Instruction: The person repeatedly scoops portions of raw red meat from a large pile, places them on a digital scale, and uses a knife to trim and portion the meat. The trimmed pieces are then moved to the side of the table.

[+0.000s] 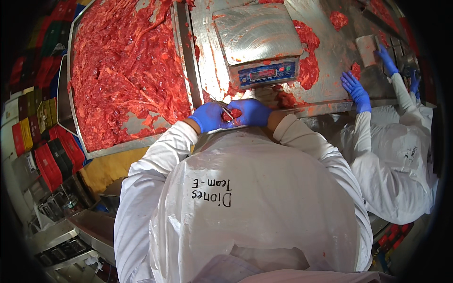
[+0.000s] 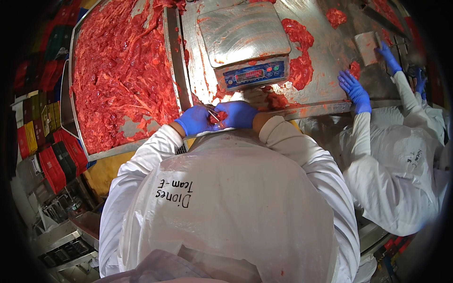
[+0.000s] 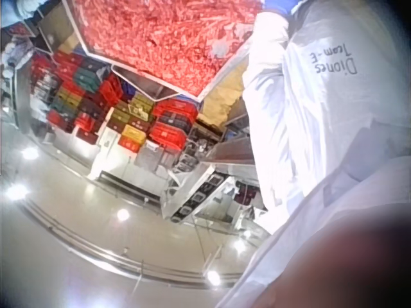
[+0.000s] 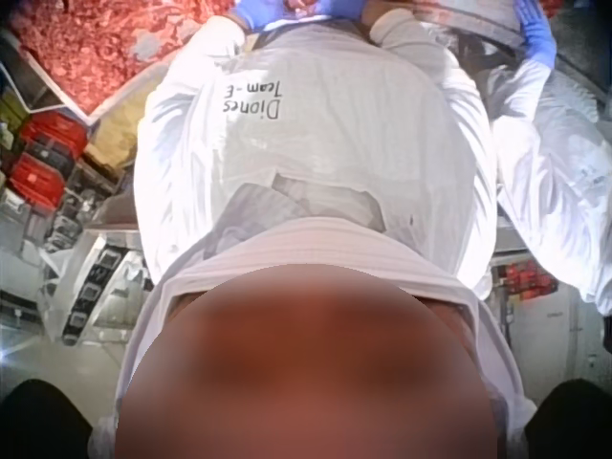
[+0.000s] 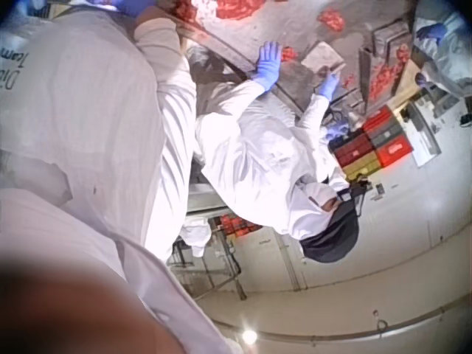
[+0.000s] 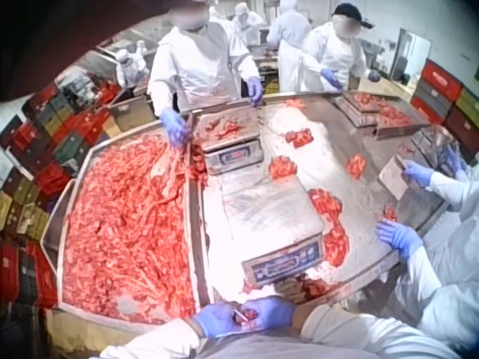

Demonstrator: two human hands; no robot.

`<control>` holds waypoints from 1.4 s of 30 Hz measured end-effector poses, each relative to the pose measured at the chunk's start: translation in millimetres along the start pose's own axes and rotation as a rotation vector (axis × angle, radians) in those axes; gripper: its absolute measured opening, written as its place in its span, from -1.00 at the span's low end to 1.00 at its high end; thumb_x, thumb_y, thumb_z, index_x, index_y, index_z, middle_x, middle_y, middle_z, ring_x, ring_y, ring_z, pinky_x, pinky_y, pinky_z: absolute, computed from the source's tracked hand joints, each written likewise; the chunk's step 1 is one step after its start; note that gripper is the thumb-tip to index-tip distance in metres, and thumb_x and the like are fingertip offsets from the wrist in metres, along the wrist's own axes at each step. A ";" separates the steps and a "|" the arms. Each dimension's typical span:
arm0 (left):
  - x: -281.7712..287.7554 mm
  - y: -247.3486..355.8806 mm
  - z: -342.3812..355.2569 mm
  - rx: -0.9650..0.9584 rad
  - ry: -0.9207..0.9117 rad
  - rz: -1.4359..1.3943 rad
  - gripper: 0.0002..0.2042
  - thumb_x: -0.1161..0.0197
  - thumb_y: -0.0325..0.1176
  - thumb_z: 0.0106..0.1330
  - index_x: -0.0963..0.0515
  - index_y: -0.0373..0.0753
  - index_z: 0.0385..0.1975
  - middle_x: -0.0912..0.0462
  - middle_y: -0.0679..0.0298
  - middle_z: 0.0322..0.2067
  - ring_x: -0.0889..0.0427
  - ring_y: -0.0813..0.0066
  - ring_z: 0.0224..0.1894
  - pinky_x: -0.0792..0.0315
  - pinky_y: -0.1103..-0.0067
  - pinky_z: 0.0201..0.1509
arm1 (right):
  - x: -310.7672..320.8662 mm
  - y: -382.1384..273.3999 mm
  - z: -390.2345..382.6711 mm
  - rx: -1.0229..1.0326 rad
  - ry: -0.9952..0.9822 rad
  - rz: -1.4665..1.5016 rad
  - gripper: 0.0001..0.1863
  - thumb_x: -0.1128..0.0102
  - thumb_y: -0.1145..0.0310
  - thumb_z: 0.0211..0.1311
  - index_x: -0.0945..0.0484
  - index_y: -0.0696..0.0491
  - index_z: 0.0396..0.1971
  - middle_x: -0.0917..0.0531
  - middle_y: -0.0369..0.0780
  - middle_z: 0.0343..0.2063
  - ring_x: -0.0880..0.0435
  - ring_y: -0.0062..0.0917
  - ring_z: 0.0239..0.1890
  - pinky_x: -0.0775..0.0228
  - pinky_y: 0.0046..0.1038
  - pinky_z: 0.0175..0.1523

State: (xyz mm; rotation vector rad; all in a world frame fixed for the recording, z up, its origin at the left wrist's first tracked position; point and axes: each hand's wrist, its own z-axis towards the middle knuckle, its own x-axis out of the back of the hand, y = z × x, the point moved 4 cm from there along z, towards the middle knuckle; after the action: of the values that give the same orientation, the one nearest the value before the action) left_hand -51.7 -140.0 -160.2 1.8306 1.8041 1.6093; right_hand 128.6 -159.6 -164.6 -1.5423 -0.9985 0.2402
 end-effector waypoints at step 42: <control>67.3 -63.1 -55.0 0.518 0.460 -0.228 -0.34 -0.45 -0.31 0.21 -0.44 -0.39 0.32 -0.75 0.01 -0.03 -0.76 0.25 -0.06 -0.61 0.39 0.05 | 177.6 -21.8 36.5 -0.157 0.921 0.255 -0.38 -0.47 0.24 0.33 -0.42 0.28 0.21 -0.64 -0.19 -0.07 -0.64 -0.54 -0.01 -0.58 -0.44 0.14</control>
State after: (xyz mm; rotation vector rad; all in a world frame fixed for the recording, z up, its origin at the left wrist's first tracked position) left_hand -150.0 -100.8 -141.6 1.3898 2.7299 1.6842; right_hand 202.8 -11.8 -87.2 -1.6591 -0.0946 -0.3659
